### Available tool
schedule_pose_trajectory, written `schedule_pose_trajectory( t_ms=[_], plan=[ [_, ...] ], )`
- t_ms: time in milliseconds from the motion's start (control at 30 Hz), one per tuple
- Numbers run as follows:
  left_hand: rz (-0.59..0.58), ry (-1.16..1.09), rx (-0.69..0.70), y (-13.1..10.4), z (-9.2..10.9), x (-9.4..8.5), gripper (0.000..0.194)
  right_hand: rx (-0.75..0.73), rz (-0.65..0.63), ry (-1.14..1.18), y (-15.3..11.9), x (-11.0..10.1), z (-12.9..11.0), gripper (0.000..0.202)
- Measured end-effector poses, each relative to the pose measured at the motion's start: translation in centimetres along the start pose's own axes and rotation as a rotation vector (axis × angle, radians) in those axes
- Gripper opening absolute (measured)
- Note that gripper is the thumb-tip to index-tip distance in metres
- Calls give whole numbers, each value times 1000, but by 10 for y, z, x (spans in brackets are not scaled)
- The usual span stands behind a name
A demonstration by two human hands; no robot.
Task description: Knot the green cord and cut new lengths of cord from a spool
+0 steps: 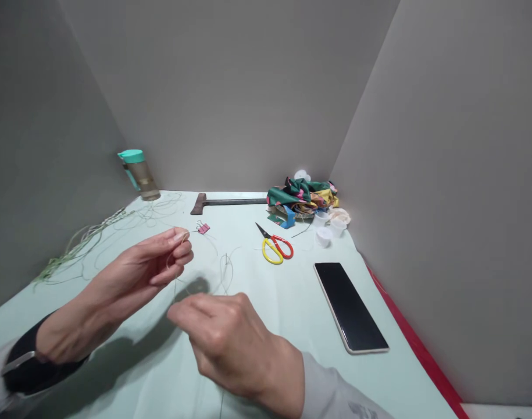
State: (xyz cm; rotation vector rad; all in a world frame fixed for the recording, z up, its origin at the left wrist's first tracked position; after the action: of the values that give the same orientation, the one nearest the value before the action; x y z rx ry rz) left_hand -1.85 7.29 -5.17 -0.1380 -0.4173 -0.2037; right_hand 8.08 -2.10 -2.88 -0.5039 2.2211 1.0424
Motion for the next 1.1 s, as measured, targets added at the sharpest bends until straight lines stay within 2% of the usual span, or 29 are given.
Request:
schedule_pose_trajectory(
  t_ms=[200,367,533,667,767,833,867,967,1033,1100],
  plan=[
    [-41,-20,35,-2,18,0,28,-10,-167,-93,-15,35,15,34],
    [-34,28,96,-6,33,0,22,-122,-390,-87,-27,59,4,21],
    [-47,56,114,-13,37,-1,22,-96,-689,-87,-37,77,-1,31],
    [-65,72,108,-16,36,4,23,-77,-737,-33,-39,80,-2,37],
    [-78,68,107,-20,36,10,21,-122,-611,21,-36,74,-3,31],
    [-94,63,106,-24,36,14,19,-150,-443,31,-28,61,-3,16],
    [-106,61,102,-26,35,17,19,-143,-329,39,-22,50,-1,11],
    [-143,74,87,-31,34,23,17,-47,10,107,-5,6,8,13],
    [-151,107,79,-34,33,25,16,50,173,136,4,-23,15,12],
    [-151,149,83,-36,33,27,17,140,281,142,12,-49,19,8]
  ],
)
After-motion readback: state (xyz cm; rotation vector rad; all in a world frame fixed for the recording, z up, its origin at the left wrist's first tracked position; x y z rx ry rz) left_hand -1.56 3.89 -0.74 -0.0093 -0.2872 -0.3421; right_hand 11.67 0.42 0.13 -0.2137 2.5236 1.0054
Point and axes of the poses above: each hand's wrist, its own y-axis towards the middle knuckle, its own x-axis out of the palm, z = x × y, the point moved 10 cm from there along y, towards the middle knuckle, and after that the axes turned 5 degrees about x, right-handed, at the moved point
